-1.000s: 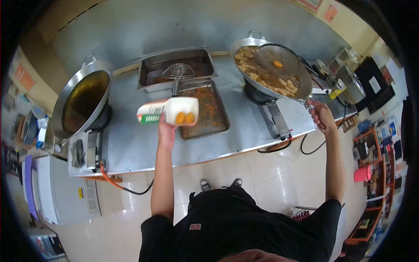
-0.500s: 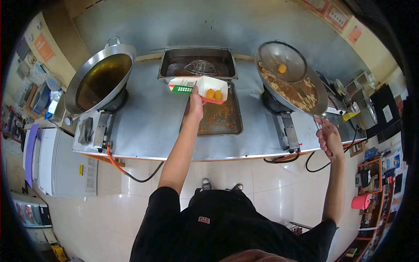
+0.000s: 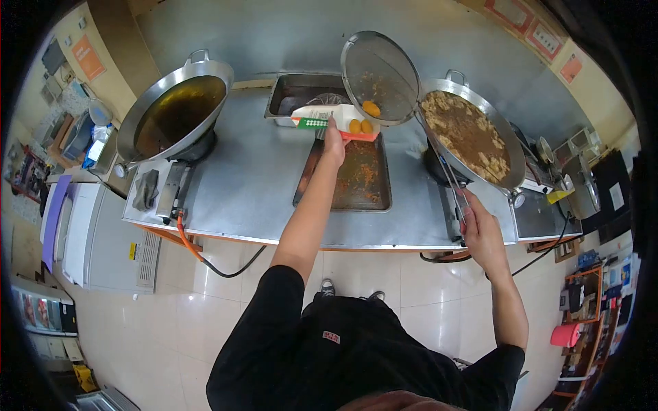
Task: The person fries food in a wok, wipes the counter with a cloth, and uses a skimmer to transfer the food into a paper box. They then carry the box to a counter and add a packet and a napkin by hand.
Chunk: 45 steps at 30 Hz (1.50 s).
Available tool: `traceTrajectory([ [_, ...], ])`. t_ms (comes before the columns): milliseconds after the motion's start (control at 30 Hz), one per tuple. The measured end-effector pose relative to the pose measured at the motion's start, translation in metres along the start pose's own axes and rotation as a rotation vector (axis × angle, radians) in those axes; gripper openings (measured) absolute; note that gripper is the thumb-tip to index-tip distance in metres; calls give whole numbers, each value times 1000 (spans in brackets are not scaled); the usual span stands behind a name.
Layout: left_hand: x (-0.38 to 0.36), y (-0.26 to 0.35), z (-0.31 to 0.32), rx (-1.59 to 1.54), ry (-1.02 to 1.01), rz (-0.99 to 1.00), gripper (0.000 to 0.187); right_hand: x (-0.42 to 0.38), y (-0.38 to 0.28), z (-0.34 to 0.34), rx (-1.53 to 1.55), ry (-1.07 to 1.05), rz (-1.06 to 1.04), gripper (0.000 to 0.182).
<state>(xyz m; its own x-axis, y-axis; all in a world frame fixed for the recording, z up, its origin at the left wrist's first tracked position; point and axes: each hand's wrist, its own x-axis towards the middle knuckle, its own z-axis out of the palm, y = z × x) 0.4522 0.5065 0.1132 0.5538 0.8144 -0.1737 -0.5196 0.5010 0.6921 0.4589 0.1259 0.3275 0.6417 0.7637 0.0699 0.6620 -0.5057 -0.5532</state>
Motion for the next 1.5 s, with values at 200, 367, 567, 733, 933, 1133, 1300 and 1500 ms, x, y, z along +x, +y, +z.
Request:
traceTrajectory([
  [200, 6, -10, -19, -94, 5, -38, 49, -7, 6, 8, -69, 91, -211, 29],
  [367, 0, -15, -22, -145, 8, -54, 48, -9, 0, 21, -109, 95, -216, 31],
  [567, 0, -21, -45, -58, 47, 0, 56, 1, 30, 46, -34, 164, -412, 34],
  [733, -5, -15, -51, -54, 36, 75, 53, -5, 28, 58, -129, 17, -270, 31],
  [933, -13, -16, -74, -133, 5, 171, 57, -1, 51, 106, 122, 147, -314, 35],
  [1133, -36, -7, -142, -183, 29, 207, 57, 13, 43, 101, 668, 39, -27, 40],
  [1300, -77, 29, -192, 201, 164, 299, 56, 22, 39, 59, 975, 125, 82, 45],
  [1500, -117, 46, -223, 65, 343, 82, 48, 19, 54, -1, 952, 247, 128, 45],
])
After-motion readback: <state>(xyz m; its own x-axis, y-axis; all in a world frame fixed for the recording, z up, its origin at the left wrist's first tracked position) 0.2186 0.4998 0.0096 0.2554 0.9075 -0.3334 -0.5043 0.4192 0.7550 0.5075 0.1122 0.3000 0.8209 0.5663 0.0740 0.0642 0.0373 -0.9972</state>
